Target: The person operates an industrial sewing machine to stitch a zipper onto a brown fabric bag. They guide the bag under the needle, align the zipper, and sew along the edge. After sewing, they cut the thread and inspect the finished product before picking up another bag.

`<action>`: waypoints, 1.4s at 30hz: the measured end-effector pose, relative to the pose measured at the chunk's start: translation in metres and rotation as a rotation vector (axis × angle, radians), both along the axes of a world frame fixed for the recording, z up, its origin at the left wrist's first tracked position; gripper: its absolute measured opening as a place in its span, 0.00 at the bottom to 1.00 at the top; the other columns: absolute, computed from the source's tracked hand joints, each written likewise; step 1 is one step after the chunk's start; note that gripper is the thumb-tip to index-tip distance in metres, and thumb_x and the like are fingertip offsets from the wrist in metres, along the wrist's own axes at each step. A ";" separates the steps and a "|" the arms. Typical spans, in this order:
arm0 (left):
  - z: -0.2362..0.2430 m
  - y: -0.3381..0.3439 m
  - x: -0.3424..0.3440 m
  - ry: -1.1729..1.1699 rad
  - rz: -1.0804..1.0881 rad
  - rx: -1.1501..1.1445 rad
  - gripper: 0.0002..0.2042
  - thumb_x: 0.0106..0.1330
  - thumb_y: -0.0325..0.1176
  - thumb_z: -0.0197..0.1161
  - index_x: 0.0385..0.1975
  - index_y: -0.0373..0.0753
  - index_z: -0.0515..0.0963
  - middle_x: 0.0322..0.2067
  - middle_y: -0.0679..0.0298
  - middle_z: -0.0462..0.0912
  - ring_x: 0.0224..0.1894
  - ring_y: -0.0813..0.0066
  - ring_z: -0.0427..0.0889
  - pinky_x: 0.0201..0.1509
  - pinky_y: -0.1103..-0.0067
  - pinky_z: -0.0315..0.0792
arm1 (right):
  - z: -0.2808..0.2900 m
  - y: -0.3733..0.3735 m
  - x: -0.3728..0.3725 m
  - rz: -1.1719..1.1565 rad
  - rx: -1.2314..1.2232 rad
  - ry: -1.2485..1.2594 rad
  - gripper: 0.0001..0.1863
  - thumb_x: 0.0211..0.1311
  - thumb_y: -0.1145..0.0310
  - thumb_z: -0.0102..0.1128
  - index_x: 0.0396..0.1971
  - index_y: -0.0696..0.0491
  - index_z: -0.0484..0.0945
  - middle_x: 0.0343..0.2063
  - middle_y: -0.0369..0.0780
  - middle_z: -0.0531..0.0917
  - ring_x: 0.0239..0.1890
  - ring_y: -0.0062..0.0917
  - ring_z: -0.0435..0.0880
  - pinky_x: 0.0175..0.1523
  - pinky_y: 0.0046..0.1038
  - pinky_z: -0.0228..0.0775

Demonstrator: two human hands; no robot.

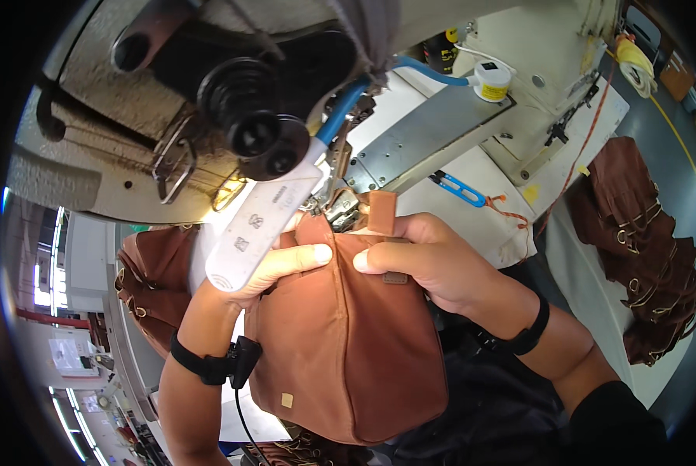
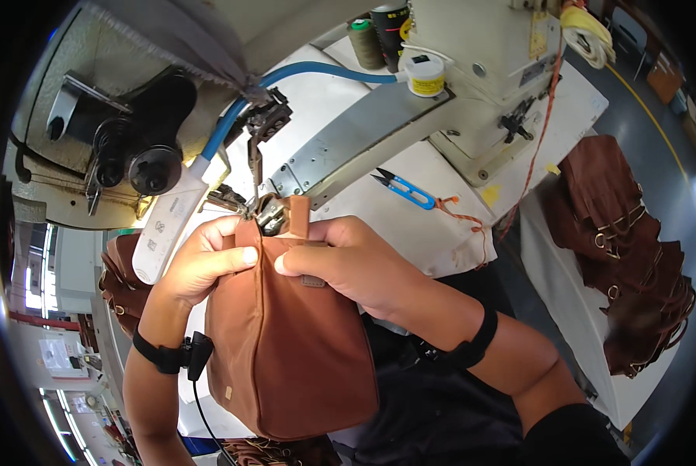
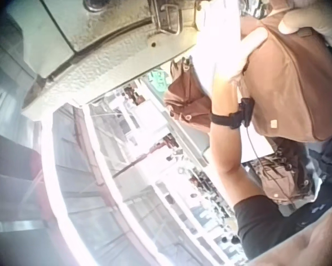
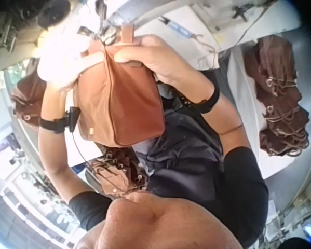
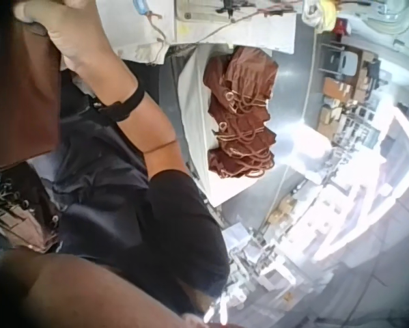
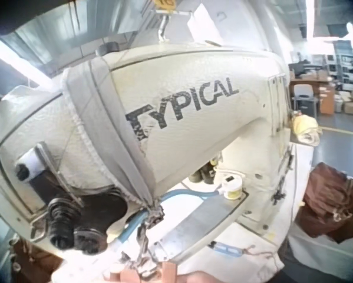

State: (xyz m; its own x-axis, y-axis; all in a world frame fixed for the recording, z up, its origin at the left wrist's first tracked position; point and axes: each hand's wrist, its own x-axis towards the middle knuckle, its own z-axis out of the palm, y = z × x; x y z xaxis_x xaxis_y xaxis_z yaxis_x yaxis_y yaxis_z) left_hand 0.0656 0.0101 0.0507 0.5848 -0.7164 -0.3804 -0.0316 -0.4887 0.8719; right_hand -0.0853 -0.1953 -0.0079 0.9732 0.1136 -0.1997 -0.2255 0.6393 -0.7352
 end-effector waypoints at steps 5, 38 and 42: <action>0.005 -0.009 -0.009 -0.040 -0.008 -0.019 0.14 0.67 0.34 0.74 0.49 0.38 0.82 0.44 0.68 0.87 0.45 0.84 0.83 0.53 0.80 0.77 | 0.012 -0.003 0.001 -0.007 0.042 0.016 0.17 0.62 0.66 0.67 0.46 0.62 0.85 0.35 0.33 0.84 0.37 0.12 0.78 0.45 0.17 0.69; 0.022 -0.029 -0.007 -0.188 0.052 -0.269 0.33 0.56 0.38 0.83 0.61 0.34 0.78 0.35 0.67 0.83 0.35 0.80 0.76 0.38 0.82 0.71 | 0.031 -0.013 0.023 -0.665 -1.683 -0.673 0.12 0.52 0.68 0.68 0.38 0.54 0.85 0.41 0.39 0.80 0.51 0.36 0.75 0.61 0.41 0.61; 0.006 -0.017 0.009 -0.427 -0.110 -0.275 0.28 0.59 0.41 0.79 0.58 0.36 0.82 0.47 0.59 0.87 0.47 0.69 0.82 0.53 0.74 0.76 | 0.025 -0.009 0.031 -0.541 -1.337 -0.697 0.15 0.51 0.73 0.64 0.41 0.58 0.83 0.50 0.44 0.79 0.57 0.42 0.74 0.70 0.44 0.58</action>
State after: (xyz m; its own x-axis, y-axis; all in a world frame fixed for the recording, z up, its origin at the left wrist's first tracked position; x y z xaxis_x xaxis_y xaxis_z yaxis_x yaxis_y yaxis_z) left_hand 0.0745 -0.0069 0.0568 0.5622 -0.8224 0.0867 -0.4506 -0.2167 0.8660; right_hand -0.0546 -0.2047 0.0170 0.7784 -0.1423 0.6114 0.4065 -0.6280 -0.6636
